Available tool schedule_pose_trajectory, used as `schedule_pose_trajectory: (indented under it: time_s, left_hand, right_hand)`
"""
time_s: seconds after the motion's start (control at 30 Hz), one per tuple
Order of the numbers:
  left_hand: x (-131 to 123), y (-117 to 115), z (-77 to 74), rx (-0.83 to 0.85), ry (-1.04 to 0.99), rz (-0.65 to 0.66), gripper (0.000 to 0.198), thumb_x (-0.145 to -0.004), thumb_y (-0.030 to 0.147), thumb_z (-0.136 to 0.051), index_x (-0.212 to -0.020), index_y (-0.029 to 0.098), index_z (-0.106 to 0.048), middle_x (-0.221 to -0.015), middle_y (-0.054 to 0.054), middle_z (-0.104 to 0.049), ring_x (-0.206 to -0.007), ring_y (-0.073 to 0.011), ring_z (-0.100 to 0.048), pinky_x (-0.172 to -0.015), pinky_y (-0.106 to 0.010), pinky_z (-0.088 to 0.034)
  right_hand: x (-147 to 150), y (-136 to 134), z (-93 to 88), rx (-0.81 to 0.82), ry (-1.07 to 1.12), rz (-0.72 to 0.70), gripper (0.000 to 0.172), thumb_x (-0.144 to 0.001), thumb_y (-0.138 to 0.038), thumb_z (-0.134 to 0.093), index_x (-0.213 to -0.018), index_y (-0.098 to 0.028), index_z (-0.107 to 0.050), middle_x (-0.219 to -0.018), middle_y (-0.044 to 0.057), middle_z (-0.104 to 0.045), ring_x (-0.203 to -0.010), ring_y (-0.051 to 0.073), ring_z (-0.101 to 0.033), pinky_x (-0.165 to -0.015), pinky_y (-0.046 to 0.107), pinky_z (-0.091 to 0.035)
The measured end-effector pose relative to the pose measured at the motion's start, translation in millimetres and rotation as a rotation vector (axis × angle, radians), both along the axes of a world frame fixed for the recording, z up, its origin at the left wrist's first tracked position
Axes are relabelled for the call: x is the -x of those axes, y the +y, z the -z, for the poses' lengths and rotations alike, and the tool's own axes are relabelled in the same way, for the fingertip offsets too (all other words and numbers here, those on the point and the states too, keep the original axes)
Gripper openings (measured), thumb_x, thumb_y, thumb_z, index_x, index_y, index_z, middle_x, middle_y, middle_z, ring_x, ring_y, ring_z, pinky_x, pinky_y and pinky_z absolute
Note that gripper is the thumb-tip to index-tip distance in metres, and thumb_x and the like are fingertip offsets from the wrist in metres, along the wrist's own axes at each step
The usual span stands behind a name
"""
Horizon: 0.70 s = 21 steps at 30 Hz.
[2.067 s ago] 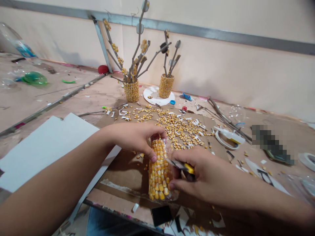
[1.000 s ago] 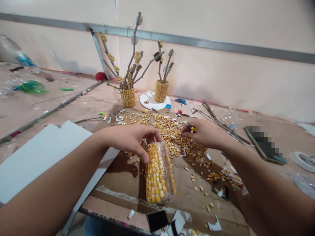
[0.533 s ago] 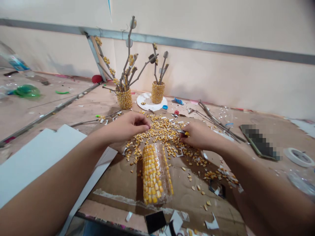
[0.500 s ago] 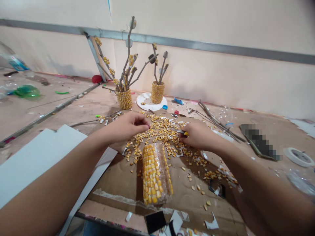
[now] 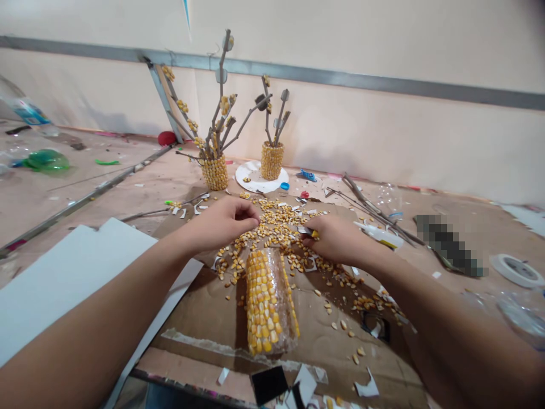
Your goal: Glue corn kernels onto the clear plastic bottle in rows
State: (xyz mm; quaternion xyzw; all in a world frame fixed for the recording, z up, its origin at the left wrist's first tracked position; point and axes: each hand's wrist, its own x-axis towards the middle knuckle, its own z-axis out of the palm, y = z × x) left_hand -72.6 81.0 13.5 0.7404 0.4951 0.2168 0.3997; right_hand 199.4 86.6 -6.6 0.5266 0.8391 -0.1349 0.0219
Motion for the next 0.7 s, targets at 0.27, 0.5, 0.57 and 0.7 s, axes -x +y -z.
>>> schedule_pose_trajectory:
  time_s: [0.27, 0.5, 0.57, 0.7]
  left_hand:
    - [-1, 1, 6.8, -0.031, 0.007, -0.001, 0.02, -0.087, 0.036, -0.065, -0.086, 0.017, -0.072, -0.08, -0.002, -0.071, -0.074, -0.0179, -0.061, -0.069, -0.031, -0.044]
    - [-3, -2, 8.4, -0.03, 0.025, -0.028, 0.017, -0.086, 0.033, -0.064, -0.085, 0.018, -0.071, -0.077, -0.001, -0.069, -0.072, -0.0169, -0.059, -0.067, -0.03, -0.043]
    - [-4, -3, 8.2, -0.028, 0.035, -0.019, 0.017, -0.086, 0.032, -0.063, -0.084, 0.017, -0.071, -0.075, 0.0, -0.068, -0.07, -0.0165, -0.058, -0.066, -0.029, -0.043]
    - [-7, -5, 8.6, -0.018, 0.051, -0.025, 0.016, -0.086, 0.031, -0.062, -0.084, 0.017, -0.071, -0.076, 0.0, -0.068, -0.07, -0.0161, -0.058, -0.066, -0.029, -0.042]
  right_hand:
    - [-16, 10, -9.3, 0.015, -0.081, 0.056, 0.012, -0.09, -0.026, -0.067, -0.087, -0.021, -0.078, -0.087, 0.007, -0.079, -0.077, 0.021, -0.068, -0.065, 0.028, -0.039]
    - [-8, 7, 6.2, 0.006, -0.172, 0.06, 0.019, -0.09, -0.03, -0.064, -0.086, -0.018, -0.077, -0.088, 0.014, -0.079, -0.077, 0.026, -0.069, -0.059, 0.032, -0.034]
    - [-6, 5, 8.1, -0.001, -0.174, 0.048, 0.018, -0.091, -0.028, -0.061, -0.087, -0.017, -0.076, -0.092, 0.016, -0.078, -0.079, 0.026, -0.069, -0.06, 0.033, -0.033]
    - [-8, 3, 6.7, 0.011, -0.141, 0.008, 0.012, -0.088, -0.019, -0.061, -0.09, -0.016, -0.072, -0.096, 0.016, -0.077, -0.081, 0.026, -0.068, -0.063, 0.032, -0.035]
